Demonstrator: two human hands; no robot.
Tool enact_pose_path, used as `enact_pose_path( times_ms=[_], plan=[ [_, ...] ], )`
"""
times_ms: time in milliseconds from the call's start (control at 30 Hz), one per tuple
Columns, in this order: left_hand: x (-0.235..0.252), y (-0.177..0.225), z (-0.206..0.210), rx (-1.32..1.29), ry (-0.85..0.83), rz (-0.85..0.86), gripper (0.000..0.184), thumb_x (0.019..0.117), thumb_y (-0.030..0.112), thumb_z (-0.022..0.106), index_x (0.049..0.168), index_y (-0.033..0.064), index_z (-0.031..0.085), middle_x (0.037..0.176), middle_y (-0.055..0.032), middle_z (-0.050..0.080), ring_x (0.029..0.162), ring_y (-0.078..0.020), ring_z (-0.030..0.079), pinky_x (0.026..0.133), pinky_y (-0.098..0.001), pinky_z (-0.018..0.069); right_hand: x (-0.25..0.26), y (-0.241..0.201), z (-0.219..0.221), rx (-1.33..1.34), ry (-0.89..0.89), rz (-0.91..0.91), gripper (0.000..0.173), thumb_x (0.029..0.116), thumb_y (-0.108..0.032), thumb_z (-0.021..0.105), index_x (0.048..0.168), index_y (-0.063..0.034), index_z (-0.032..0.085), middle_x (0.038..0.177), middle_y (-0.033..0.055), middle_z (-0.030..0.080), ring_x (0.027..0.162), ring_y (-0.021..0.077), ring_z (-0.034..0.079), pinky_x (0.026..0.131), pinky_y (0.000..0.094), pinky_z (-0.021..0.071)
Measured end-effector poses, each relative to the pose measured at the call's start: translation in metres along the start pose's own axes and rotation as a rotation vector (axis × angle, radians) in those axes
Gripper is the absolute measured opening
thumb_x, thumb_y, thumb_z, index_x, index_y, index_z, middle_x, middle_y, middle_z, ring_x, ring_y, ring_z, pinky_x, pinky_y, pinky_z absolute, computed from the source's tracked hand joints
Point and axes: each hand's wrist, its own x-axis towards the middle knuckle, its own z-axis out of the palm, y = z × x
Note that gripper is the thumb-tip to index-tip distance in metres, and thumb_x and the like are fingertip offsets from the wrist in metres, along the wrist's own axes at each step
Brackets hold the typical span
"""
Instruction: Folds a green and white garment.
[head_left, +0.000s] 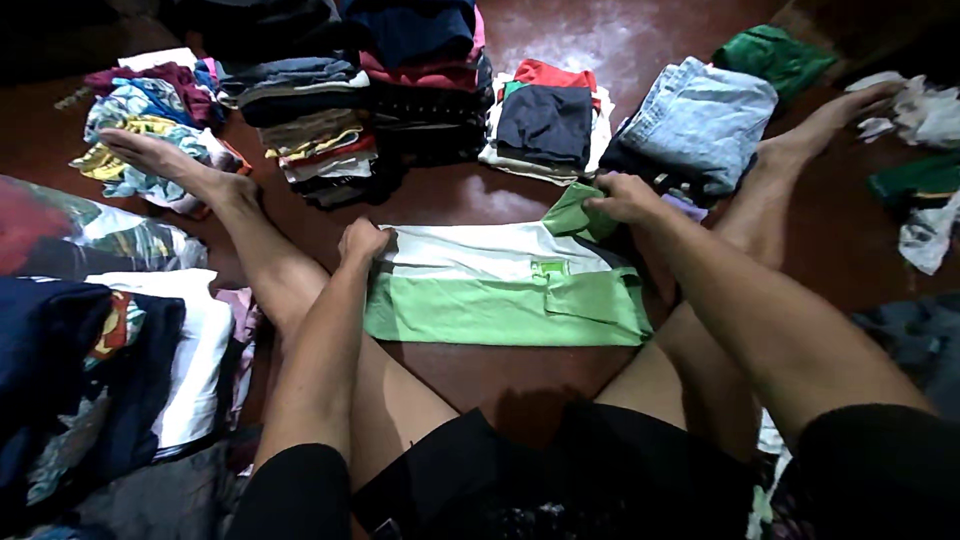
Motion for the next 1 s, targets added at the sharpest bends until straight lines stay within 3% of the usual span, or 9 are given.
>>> enact_pose_path(
  times_ms=[67, 167, 233, 300, 400, 533, 733, 867, 1000],
  plan=[
    [0.005, 0.004, 0.004, 0.042, -0.029, -0.032, 0.045, 0.0931, 0.035, 0.069, 0.118, -0.0032, 0.066, 0.122, -0.0302, 0.065, 0.119, -0.0474, 0.062, 0.096, -0.0704, 0.0474, -0.001, -0.002, 0.003, -0.008, -0.007, 0.001, 0.03, 0.0994, -0.028, 0.068, 0.112, -0.0013, 0.069, 0.109, 0.0276, 0.068, 0.107, 0.0479, 0.064, 0.091, 0.0713, 0.047],
    [0.007, 0.011, 0.006, 0.037, 0.028, 0.018, 0.037, 0.098, 0.026, 0.062, 0.122, -0.0023, 0.065, 0.126, -0.0293, 0.064, 0.121, -0.0466, 0.061, 0.097, -0.0686, 0.0479, -0.004, -0.004, 0.002, 0.002, -0.001, 0.005, 0.029, 0.1004, -0.027, 0.067, 0.113, -0.001, 0.069, 0.109, 0.0273, 0.068, 0.107, 0.0469, 0.064, 0.093, 0.0699, 0.0472],
    [0.013, 0.008, 0.009, 0.033, 0.111, 0.141, 0.036, 0.1001, 0.022, 0.059, 0.13, 0.0015, 0.062, 0.135, -0.0259, 0.06, 0.127, -0.0447, 0.058, 0.101, -0.0673, 0.047, -0.005, -0.004, -0.001, 0.008, 0.033, -0.013, 0.028, 0.1007, -0.028, 0.067, 0.112, -0.0023, 0.07, 0.107, 0.0262, 0.069, 0.105, 0.0459, 0.066, 0.092, 0.0693, 0.0478],
    [0.021, -0.002, 0.014, 0.09, 0.119, 0.319, 0.04, 0.0949, 0.014, 0.064, 0.134, 0.0045, 0.061, 0.142, -0.0241, 0.055, 0.133, -0.0468, 0.051, 0.103, -0.0704, 0.0435, -0.007, -0.001, -0.004, 0.01, 0.063, -0.058, 0.029, 0.1002, -0.03, 0.068, 0.109, -0.0023, 0.071, 0.103, 0.0253, 0.07, 0.102, 0.0451, 0.067, 0.09, 0.0691, 0.0488],
    [0.027, -0.006, 0.014, 0.226, 0.039, 0.42, 0.041, 0.0902, 0.013, 0.071, 0.13, 0.0077, 0.066, 0.144, -0.0245, 0.055, 0.136, -0.0506, 0.046, 0.103, -0.0735, 0.0406, -0.009, 0.002, -0.009, 0.015, 0.102, -0.14, 0.031, 0.0985, -0.033, 0.07, 0.102, -0.0028, 0.072, 0.096, 0.0218, 0.071, 0.094, 0.0413, 0.069, 0.085, 0.0671, 0.0507],
    [0.033, -0.001, -0.004, 0.284, -0.057, 0.49, 0.03, 0.0901, 0.015, 0.072, 0.12, 0.0104, 0.073, 0.137, -0.0231, 0.059, 0.128, -0.0463, 0.055, 0.1, -0.07, 0.0473, -0.019, -0.001, -0.019, 0.027, 0.137, -0.206, 0.028, 0.0973, -0.034, 0.071, 0.103, -0.0064, 0.074, 0.096, 0.0177, 0.073, 0.093, 0.037, 0.071, 0.087, 0.0648, 0.0528],
    [0.004, -0.014, -0.042, 0.274, -0.001, 0.815, 0.021, 0.0886, 0.001, 0.073, 0.109, 0.0, 0.07, 0.11, -0.025, 0.066, 0.112, -0.0468, 0.061, 0.094, -0.0672, 0.0495, -0.09, -0.008, -0.026, 0.021, 0.248, -0.395, 0.018, 0.0947, -0.017, 0.072, 0.105, -0.0021, 0.073, 0.1, 0.018, 0.073, 0.093, 0.0344, 0.071, 0.087, 0.0594, 0.0555],
    [-0.038, -0.04, -0.044, 0.351, 0.014, 0.983, 0.022, 0.0821, -0.003, 0.078, 0.102, 0.001, 0.071, 0.105, -0.0219, 0.067, 0.107, -0.0446, 0.063, 0.09, -0.0634, 0.0522, -0.156, 0.005, 0.004, -0.011, 0.251, -0.486, 0.014, 0.0916, -0.009, 0.069, 0.103, -0.0034, 0.074, 0.094, 0.0159, 0.071, 0.087, 0.0341, 0.07, 0.079, 0.0577, 0.0565],
    [-0.061, -0.067, -0.034, 0.462, -0.01, 1.023, 0.017, 0.0822, 0.003, 0.079, 0.097, 0.0099, 0.074, 0.105, -0.0151, 0.068, 0.104, -0.0398, 0.064, 0.086, -0.0606, 0.0538, -0.204, 0.004, 0.049, -0.07, 0.079, -0.407, 0.01, 0.0913, -0.014, 0.072, 0.101, -0.0122, 0.075, 0.093, 0.0064, 0.073, 0.09, 0.0272, 0.07, 0.084, 0.055, 0.0568]
  ],
)
